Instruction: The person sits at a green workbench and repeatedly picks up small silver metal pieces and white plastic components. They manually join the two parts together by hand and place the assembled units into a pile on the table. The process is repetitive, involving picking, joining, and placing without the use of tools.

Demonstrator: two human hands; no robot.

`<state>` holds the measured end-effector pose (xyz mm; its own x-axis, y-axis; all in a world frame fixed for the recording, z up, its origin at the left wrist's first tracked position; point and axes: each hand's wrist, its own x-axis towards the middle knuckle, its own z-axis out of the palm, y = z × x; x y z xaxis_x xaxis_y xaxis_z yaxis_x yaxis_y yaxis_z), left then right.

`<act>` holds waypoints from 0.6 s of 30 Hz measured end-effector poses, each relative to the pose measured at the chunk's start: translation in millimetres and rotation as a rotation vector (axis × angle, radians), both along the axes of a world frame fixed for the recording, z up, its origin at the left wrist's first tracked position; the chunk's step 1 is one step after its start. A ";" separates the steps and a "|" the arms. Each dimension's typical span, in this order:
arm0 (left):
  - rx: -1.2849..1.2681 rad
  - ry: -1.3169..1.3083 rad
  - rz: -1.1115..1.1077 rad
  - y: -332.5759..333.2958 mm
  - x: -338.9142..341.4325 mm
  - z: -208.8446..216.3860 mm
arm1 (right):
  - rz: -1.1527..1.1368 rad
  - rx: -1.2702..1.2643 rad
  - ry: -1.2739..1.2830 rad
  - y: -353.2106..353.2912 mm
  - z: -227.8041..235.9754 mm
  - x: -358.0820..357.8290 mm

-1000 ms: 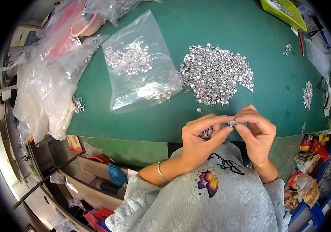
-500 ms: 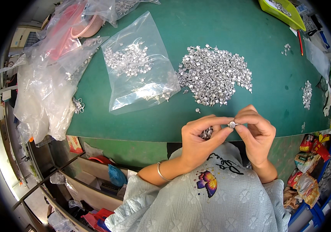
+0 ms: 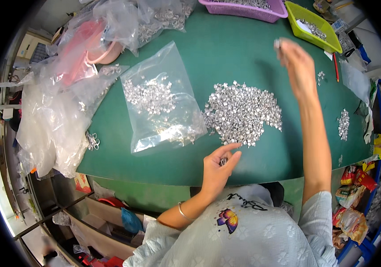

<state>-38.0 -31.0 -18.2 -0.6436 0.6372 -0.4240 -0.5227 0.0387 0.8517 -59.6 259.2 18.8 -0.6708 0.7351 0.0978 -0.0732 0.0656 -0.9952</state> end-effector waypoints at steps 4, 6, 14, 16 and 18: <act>-0.021 -0.055 0.029 1.1 -8.1 1.8 | 0.006 -0.187 0.284 25.0 -13.2 -53.9; -0.009 -0.076 0.059 -0.6 -12.0 -4.6 | 0.067 -0.151 0.075 -8.9 -47.2 -49.4; -0.149 0.102 0.170 -3.4 -30.4 -28.2 | 0.552 0.885 -0.355 -125.0 -44.9 32.1; -0.119 0.029 0.305 -6.2 -38.6 -30.4 | 0.619 1.016 -0.381 -149.1 -46.0 32.8; -0.121 -0.058 0.461 -6.7 -47.6 -34.8 | 0.680 1.052 -0.343 -168.9 -53.9 30.6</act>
<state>-85.5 -37.7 -53.1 -0.8206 0.2349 -0.5210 -0.5551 -0.1109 0.8243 -29.0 90.3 -35.1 -0.9823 -0.0844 0.1670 -0.1538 0.8725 -0.4638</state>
